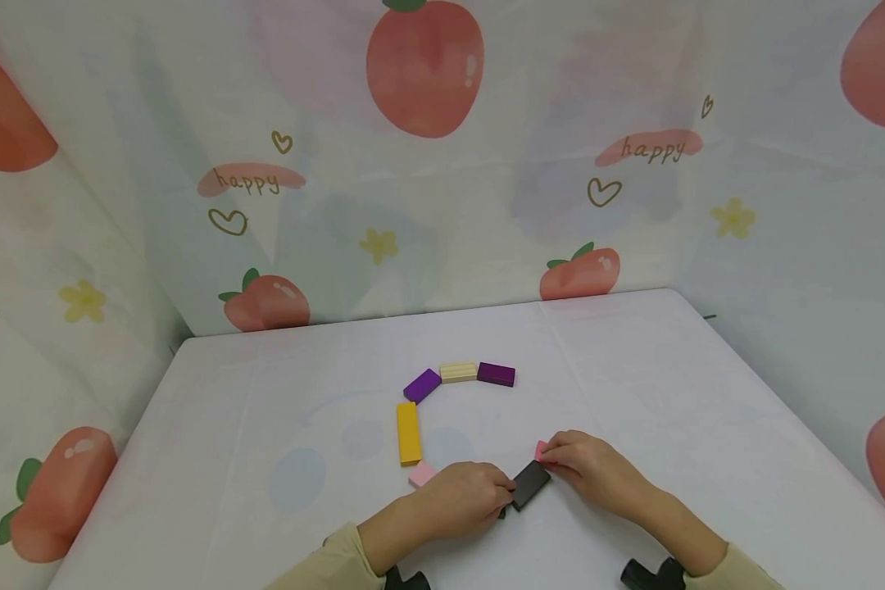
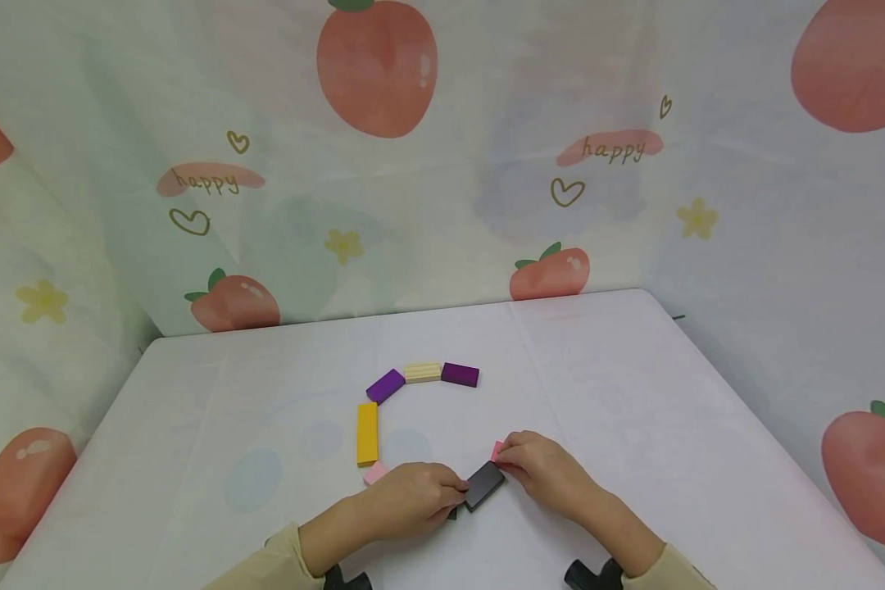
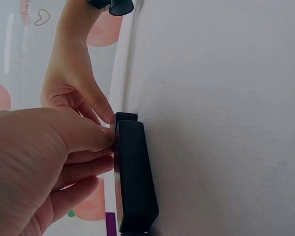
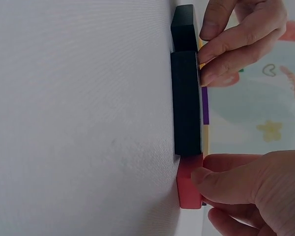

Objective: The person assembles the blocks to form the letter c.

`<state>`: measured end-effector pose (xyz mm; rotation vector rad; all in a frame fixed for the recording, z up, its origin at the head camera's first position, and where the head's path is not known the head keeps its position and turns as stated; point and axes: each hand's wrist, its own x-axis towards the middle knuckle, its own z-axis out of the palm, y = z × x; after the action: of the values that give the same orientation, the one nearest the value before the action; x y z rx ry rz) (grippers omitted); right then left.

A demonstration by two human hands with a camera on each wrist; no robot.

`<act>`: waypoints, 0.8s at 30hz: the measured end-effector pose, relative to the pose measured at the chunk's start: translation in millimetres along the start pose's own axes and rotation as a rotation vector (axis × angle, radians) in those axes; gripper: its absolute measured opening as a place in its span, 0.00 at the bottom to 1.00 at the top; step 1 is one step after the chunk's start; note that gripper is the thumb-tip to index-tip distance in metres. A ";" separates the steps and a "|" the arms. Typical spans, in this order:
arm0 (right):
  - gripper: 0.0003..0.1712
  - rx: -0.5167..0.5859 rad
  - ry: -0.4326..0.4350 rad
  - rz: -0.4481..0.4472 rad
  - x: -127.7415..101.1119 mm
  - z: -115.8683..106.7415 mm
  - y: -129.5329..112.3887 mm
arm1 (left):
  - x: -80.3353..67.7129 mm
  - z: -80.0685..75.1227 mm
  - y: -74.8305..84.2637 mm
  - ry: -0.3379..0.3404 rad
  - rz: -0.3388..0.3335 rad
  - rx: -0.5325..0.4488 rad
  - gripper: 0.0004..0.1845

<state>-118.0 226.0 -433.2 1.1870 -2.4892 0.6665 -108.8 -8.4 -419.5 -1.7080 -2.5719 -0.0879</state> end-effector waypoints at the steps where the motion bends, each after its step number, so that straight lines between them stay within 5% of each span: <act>1: 0.12 0.001 0.003 -0.003 0.0 0.1 0.1 | 0.0 0.2 0.0 0.000 0.002 0.003 0.09; 15: 0.13 -0.006 -0.002 -0.007 1.2 -1.2 -0.3 | -0.3 -0.3 0.2 0.014 -0.001 -0.002 0.09; 24: 0.10 0.014 -0.060 0.027 4.7 -3.7 -0.6 | 3.0 2.4 -3.9 0.033 -0.038 -0.113 0.09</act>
<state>-120.2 224.6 -427.8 1.1971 -2.5580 0.6655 -113.6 -7.0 -421.8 -1.6777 -2.6234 -0.2655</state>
